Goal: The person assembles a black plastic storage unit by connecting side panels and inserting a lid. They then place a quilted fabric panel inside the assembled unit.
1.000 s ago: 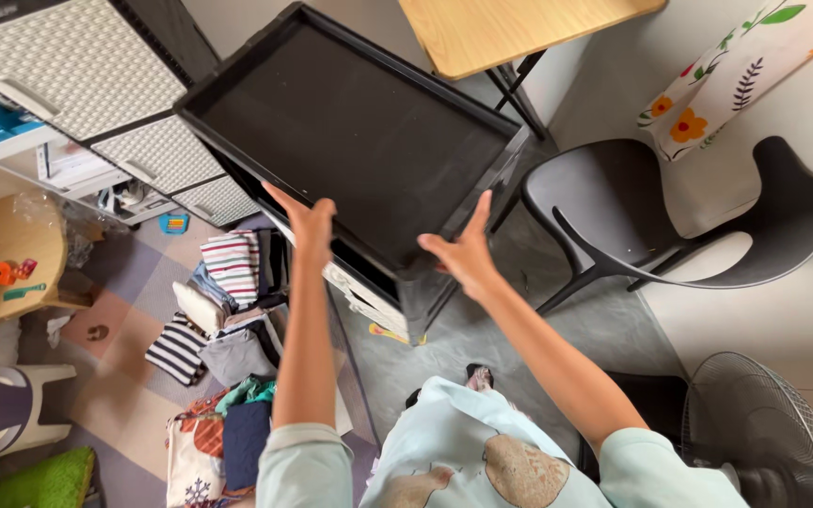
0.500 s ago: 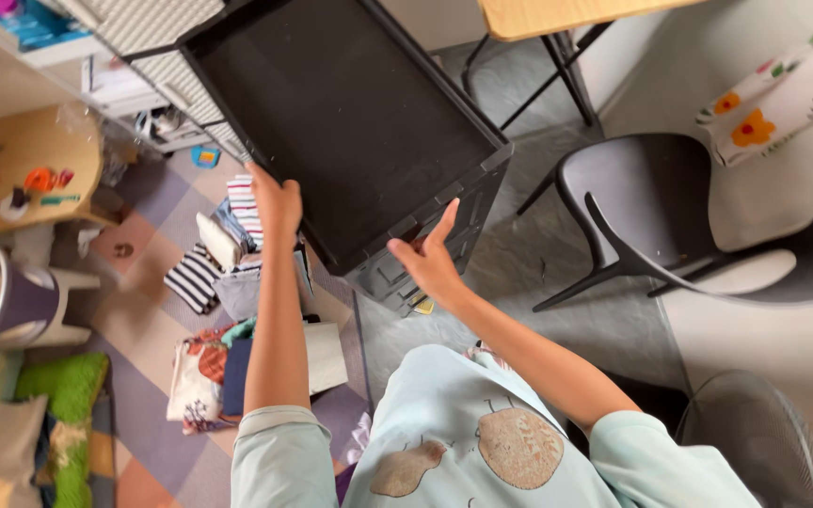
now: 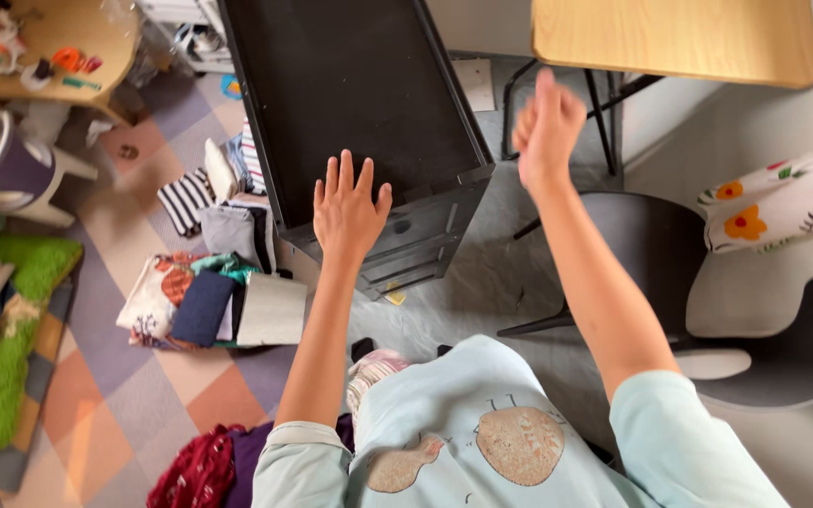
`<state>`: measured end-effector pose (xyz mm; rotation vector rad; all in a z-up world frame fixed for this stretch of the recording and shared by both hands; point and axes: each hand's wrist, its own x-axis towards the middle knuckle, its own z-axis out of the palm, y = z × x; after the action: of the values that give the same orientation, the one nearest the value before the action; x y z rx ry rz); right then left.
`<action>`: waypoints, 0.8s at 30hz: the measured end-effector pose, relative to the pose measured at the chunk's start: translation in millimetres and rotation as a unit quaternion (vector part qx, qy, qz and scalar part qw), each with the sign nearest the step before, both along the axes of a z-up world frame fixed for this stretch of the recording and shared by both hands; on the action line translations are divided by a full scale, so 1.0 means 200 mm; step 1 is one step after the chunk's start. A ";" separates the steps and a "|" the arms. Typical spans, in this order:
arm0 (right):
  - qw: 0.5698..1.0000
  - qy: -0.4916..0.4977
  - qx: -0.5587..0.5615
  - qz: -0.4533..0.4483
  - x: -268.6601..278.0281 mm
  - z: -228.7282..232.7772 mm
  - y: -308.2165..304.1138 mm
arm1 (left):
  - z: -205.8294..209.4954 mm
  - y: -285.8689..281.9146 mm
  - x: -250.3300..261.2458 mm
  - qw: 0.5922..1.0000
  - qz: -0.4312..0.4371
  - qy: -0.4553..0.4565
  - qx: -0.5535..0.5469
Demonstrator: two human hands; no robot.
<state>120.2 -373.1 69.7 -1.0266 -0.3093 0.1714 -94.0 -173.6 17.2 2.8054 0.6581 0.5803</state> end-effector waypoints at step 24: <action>0.984 0.023 -0.122 0.131 -0.01 -0.21 0.19 | 0.03 0.00 0.04 0.999 0.040 -0.019 0.004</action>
<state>118.5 -335.3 27.7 -1.2212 -0.3870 0.4795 -85.7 -173.2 23.7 2.7780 0.7648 0.6506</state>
